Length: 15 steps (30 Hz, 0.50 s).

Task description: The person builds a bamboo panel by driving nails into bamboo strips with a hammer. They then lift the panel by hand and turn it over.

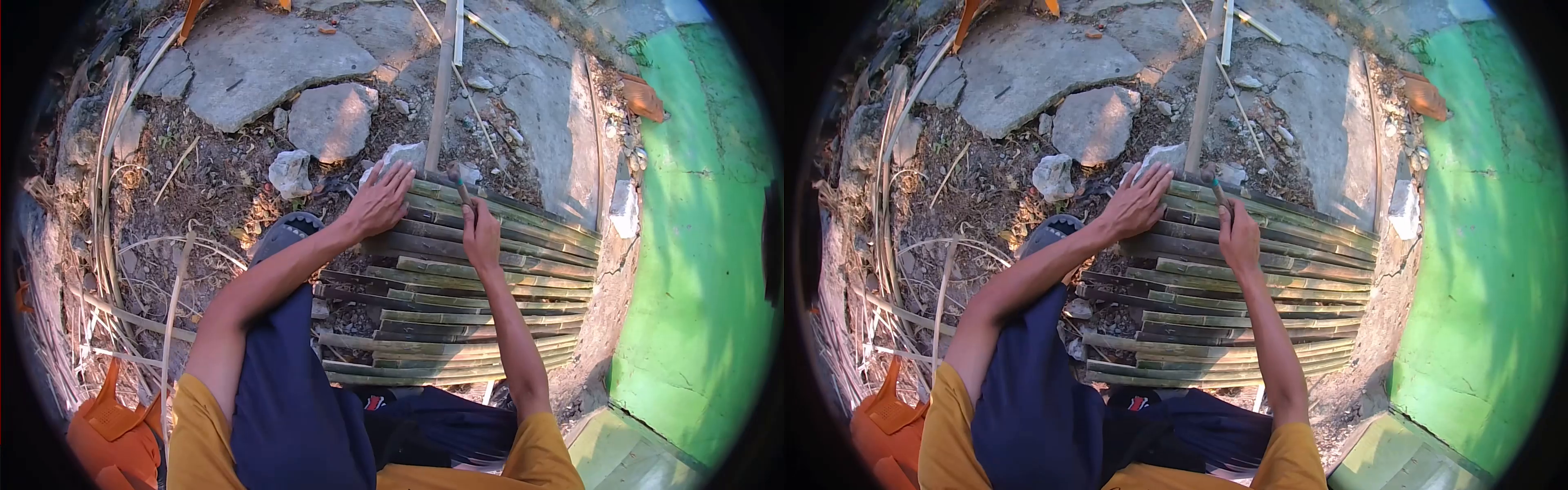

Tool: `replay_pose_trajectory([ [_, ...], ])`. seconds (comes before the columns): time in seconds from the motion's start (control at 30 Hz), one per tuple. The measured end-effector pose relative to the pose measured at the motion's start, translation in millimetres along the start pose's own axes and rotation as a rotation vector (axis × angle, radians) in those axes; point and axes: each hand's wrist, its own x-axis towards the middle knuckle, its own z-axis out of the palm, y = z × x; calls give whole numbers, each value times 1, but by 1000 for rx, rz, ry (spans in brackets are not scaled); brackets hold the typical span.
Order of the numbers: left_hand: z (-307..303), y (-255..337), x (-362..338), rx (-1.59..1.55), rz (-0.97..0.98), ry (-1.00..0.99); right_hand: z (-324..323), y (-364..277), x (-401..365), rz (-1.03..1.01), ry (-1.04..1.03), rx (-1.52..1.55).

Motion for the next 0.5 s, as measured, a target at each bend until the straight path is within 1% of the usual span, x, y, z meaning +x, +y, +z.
replay_pose_trajectory([
  [0.07,-15,5,1,-323,-133,-8,4,-13,10,288,78,162],
  [0.13,-20,9,0,-249,-135,-63,30,1,13,385,191,313],
  [0.23,-21,22,3,-167,-142,11,61,14,13,526,273,553],
  [0.27,-20,27,3,-128,-154,11,62,5,13,503,294,560],
  [0.33,-15,26,11,-83,-161,23,62,-8,12,665,296,617],
  [0.37,-11,22,15,-101,-181,-25,63,-9,14,654,309,621],
  [0.4,-3,18,17,-122,-204,-78,69,-6,14,552,391,443],
  [0.43,5,12,22,-152,-219,-86,72,-6,14,451,464,265],
  [0.47,15,6,26,-149,-222,-93,71,-2,15,455,460,270],
  [0.5,22,1,27,-112,-183,-101,67,2,19,403,480,187],
])
